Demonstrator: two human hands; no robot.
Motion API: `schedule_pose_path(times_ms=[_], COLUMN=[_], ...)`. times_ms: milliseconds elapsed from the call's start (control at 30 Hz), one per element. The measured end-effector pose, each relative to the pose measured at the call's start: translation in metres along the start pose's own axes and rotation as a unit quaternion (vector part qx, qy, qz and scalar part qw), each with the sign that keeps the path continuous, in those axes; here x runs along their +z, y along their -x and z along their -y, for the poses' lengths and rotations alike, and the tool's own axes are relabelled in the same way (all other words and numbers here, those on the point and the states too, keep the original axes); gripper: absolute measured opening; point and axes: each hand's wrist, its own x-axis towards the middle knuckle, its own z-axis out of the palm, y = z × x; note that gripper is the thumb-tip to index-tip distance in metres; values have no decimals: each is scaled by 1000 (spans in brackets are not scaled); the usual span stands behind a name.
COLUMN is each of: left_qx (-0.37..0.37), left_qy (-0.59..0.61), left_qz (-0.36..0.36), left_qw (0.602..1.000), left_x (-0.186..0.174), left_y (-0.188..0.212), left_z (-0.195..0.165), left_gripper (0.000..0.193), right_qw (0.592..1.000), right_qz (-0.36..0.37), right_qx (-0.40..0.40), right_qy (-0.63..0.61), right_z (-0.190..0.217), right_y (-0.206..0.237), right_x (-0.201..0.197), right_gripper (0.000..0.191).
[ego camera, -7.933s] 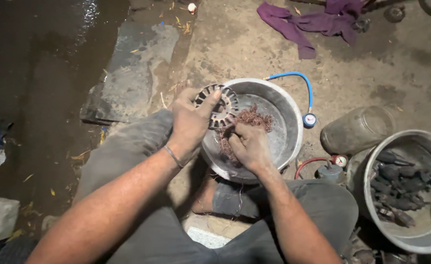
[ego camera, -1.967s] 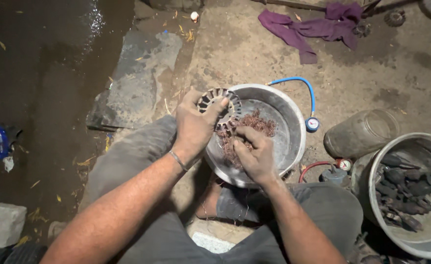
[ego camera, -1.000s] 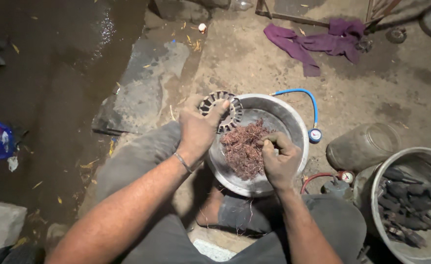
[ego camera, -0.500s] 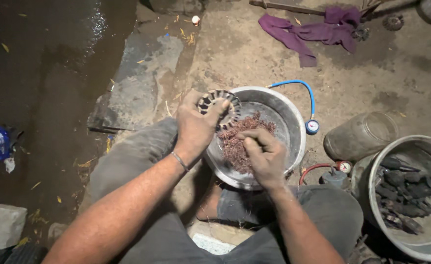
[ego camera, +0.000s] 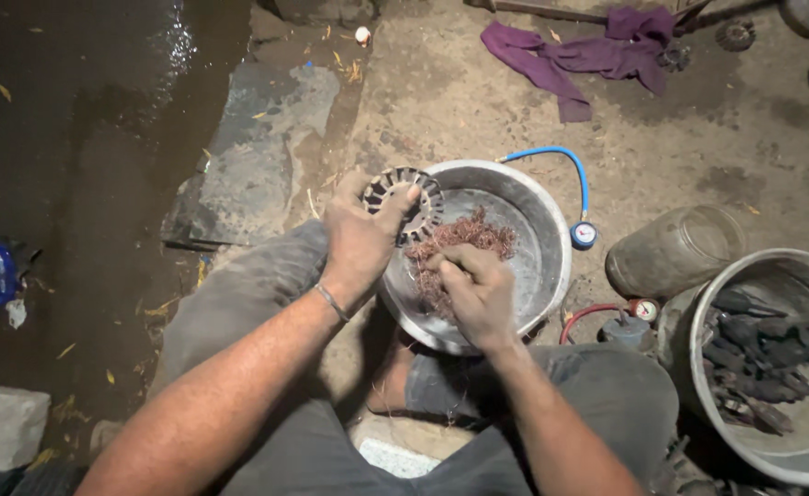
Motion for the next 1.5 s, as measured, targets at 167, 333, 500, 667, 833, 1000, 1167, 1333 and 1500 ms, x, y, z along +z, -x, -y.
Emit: schedule_pose_path(times_ms=[167,333,500,667,833,1000,1167,1333,1500], left_qx=[41,-80,-61,84,-14,20,-68,-13,27], left_qy=[5,104,62,-36,17,-45,103,17,-16], left_qz=[7,14,3,-12,2,-9,9,11,3], left_qw=[999,991,996,996,1000,999,992,1000,1000], left_x=[0,3,3,-2,0,-4,-5,-4,-7], left_y=[1,2,3,6,4,1,-3,-4,-3], left_z=[-4,-6,-6,-8,-10,-6,-2,-1,-5], left_gripper=[29,27,29,30,30,30,27,29,30], right_qw=[996,991,997,985,995,987,991,994,986], right_qz=[-62,17,24,-61,-51,-98,18,-21,-64], right_qx=[62,-28,-53,-144,-76,-93,-55,-88,-147], right_qy=[-34,129,54,78,50,87,119,53,50], right_z=[-13,-25,-3,11,5,2,2,11,12], right_y=[-9,-17,-11,-7,0,-6,-20,-6,-3], right_x=[0,7,8,5,2,-4,0,8,-10], right_gripper=[20,21,18,19,20,22,24,25,17])
